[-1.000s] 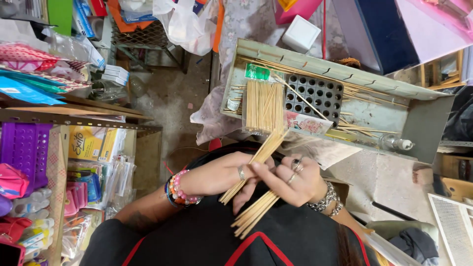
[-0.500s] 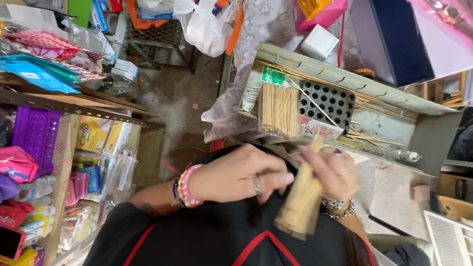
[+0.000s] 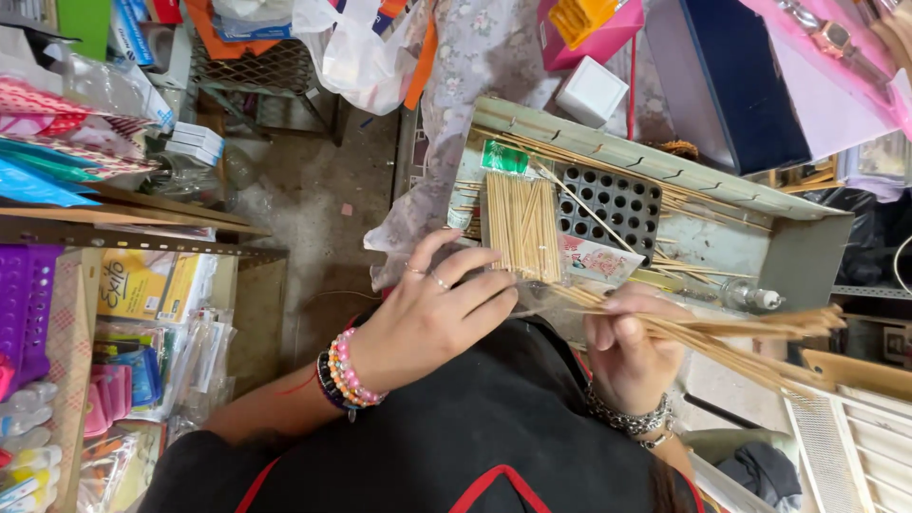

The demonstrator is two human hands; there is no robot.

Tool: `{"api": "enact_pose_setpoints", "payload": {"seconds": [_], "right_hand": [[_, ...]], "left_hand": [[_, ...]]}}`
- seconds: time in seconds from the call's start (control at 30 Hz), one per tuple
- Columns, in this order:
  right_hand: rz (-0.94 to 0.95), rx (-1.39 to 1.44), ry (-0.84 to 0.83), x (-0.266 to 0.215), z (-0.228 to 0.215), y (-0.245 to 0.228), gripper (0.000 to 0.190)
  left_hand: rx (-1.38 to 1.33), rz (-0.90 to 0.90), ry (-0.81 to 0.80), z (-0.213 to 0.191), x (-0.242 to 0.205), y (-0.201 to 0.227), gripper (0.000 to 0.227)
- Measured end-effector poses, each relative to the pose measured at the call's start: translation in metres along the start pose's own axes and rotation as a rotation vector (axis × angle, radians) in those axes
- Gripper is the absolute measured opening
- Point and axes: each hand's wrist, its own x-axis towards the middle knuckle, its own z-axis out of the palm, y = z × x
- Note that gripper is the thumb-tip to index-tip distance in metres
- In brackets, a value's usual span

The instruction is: The person handles a bundle of wooden skewers, separating them and placing them into a plastic bag. They also pick up and arrange other skewers from a metal tray on the cluttered work surface.

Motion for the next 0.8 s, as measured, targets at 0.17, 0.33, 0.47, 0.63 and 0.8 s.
{"api": "enact_pose_setpoints", "payload": {"seconds": [0.17,0.33,0.47,0.63,0.8], "right_hand": [[0.259,0.135,0.147,-0.012,0.006,0.004,0.019],[0.372,0.048,0.268,-0.01,0.013,-0.003,0.018],[0.257,-0.155,0.242,-0.016,0.01,-0.002,0.018],[0.178,-0.452,0.212,-0.015,0.008,-0.008,0.018],[0.249,-0.379,0.103,-0.016,0.005,-0.009,0.022]], "left_hand": [[-0.016,0.091,0.073,0.001,0.001,-0.006,0.011],[-0.036,0.11,0.019,0.005,0.002,-0.01,0.01],[-0.019,0.132,0.023,0.005,0.005,-0.01,0.011],[-0.064,0.178,0.054,0.004,0.009,-0.016,0.011],[0.011,0.213,-0.041,0.005,0.017,-0.016,0.01]]}}
